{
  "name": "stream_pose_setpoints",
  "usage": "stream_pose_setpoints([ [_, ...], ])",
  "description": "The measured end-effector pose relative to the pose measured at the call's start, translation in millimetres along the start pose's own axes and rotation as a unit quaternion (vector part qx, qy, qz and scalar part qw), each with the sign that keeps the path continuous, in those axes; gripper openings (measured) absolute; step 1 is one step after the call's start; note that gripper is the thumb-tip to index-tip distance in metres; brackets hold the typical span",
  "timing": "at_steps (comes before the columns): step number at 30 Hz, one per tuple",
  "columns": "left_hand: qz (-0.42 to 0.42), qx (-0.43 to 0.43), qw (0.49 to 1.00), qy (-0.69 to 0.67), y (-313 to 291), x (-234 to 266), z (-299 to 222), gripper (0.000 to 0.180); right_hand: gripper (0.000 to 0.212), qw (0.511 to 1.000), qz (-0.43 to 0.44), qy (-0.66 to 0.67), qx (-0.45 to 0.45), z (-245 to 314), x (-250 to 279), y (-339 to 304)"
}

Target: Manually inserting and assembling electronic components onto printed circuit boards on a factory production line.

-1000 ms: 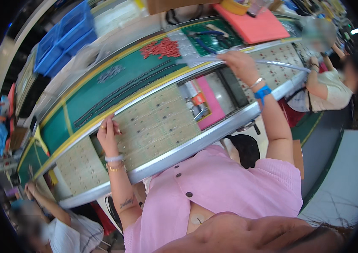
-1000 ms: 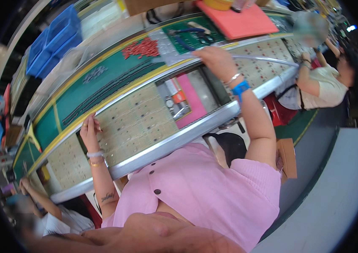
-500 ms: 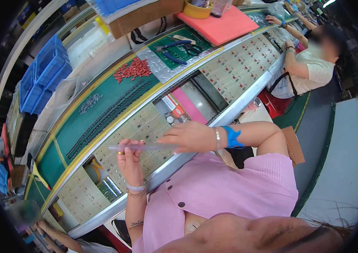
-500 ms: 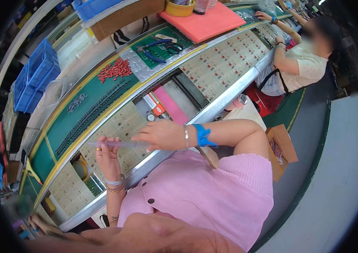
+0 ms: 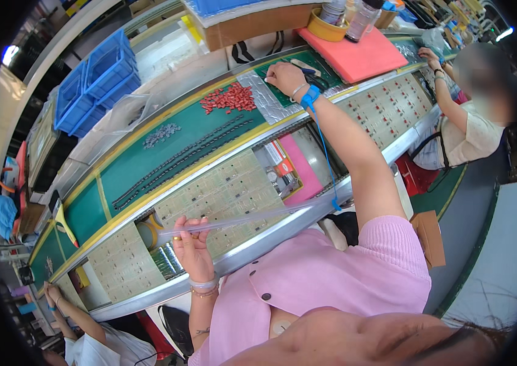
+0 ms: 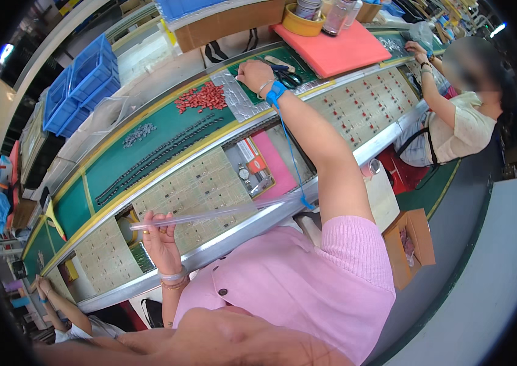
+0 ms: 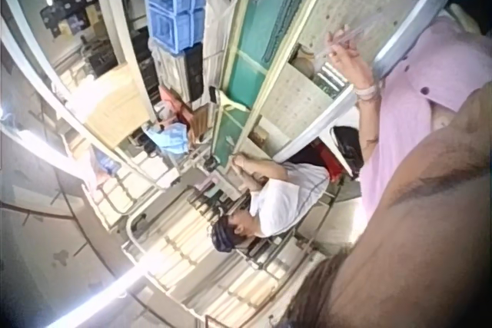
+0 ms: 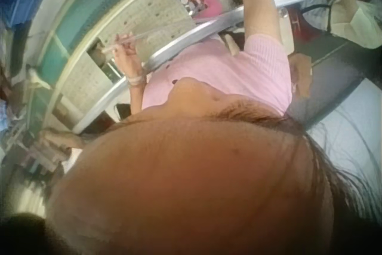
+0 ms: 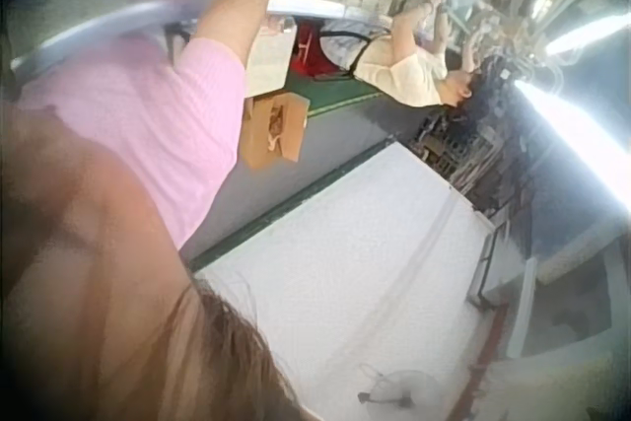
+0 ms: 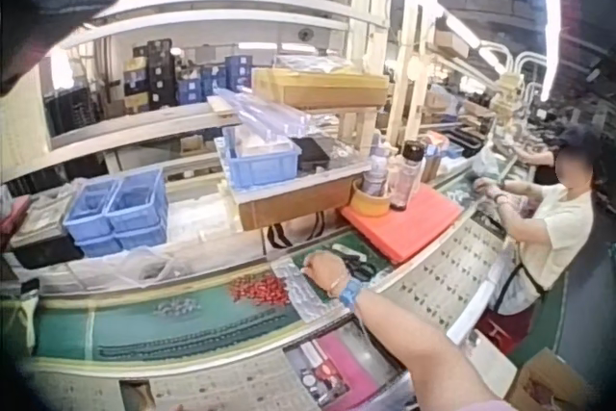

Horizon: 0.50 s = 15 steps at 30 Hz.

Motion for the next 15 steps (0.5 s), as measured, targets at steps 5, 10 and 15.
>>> stream_pose_setpoints([
  [5, -0.009, -0.010, 1.000, 0.004, 0.7, 0.6, -3.1, 0.028, 0.010, 0.990, -0.103, -0.066, 0.075, 16.0, -24.1, 29.8],
  [10, -0.016, -0.045, 0.999, -0.002, -1.1, 0.4, -6.4, 0.028, 0.011, 0.978, -0.080, -0.168, 0.100, 28.6, -37.2, 37.8],
  [15, -0.019, -0.052, 0.998, 0.000, 3.8, 8.7, -18.8, 0.030, 0.013, 0.984, -0.080, -0.108, 0.120, 57.4, 5.4, 16.2],
])
Point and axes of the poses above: each hand's wrist, its own y-axis towards the middle knuckle, its own x-axis out of the back of the hand, z = x × y, the point moved 5 cm from there along y, towards the middle knuckle, and after that the axes turned 12 degrees about -y, right-handed, at the moved point
